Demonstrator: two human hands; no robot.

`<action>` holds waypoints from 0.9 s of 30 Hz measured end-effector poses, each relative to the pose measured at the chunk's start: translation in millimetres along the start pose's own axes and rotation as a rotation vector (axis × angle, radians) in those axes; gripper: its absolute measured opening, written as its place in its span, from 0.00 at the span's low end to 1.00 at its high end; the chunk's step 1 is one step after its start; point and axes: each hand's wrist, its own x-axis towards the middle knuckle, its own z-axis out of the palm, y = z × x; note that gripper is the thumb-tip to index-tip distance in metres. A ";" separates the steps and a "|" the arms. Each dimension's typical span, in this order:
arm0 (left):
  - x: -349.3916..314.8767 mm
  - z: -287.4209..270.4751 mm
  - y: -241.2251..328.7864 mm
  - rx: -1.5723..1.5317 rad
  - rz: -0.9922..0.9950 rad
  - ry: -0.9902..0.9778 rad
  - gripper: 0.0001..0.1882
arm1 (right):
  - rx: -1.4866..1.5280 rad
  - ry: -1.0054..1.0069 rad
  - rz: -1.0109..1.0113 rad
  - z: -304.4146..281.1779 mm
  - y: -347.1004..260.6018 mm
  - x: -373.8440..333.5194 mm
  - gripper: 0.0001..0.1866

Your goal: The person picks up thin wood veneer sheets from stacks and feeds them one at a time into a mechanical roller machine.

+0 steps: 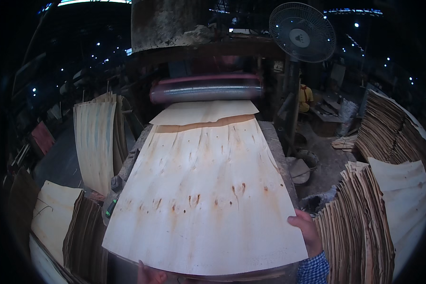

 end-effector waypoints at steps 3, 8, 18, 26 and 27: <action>32.9 43.4 9.3 0.087 0.289 -0.077 0.31 | 0.015 0.127 0.058 -58.8 65.8 -11.2 0.22; 47.0 10.3 27.6 0.444 0.242 0.026 0.27 | -0.036 0.179 0.177 -88.1 133.2 3.4 0.21; 25.0 29.0 29.4 0.417 0.257 0.187 0.28 | 0.022 0.139 0.147 -52.8 81.1 -10.4 0.23; 25.4 164.3 66.4 0.419 0.502 -0.096 0.31 | 0.205 0.021 -0.030 0.3 -15.3 26.9 0.26; 42.0 179.3 73.4 0.390 0.496 -0.113 0.30 | 0.453 0.052 0.029 17.4 -22.0 42.8 0.26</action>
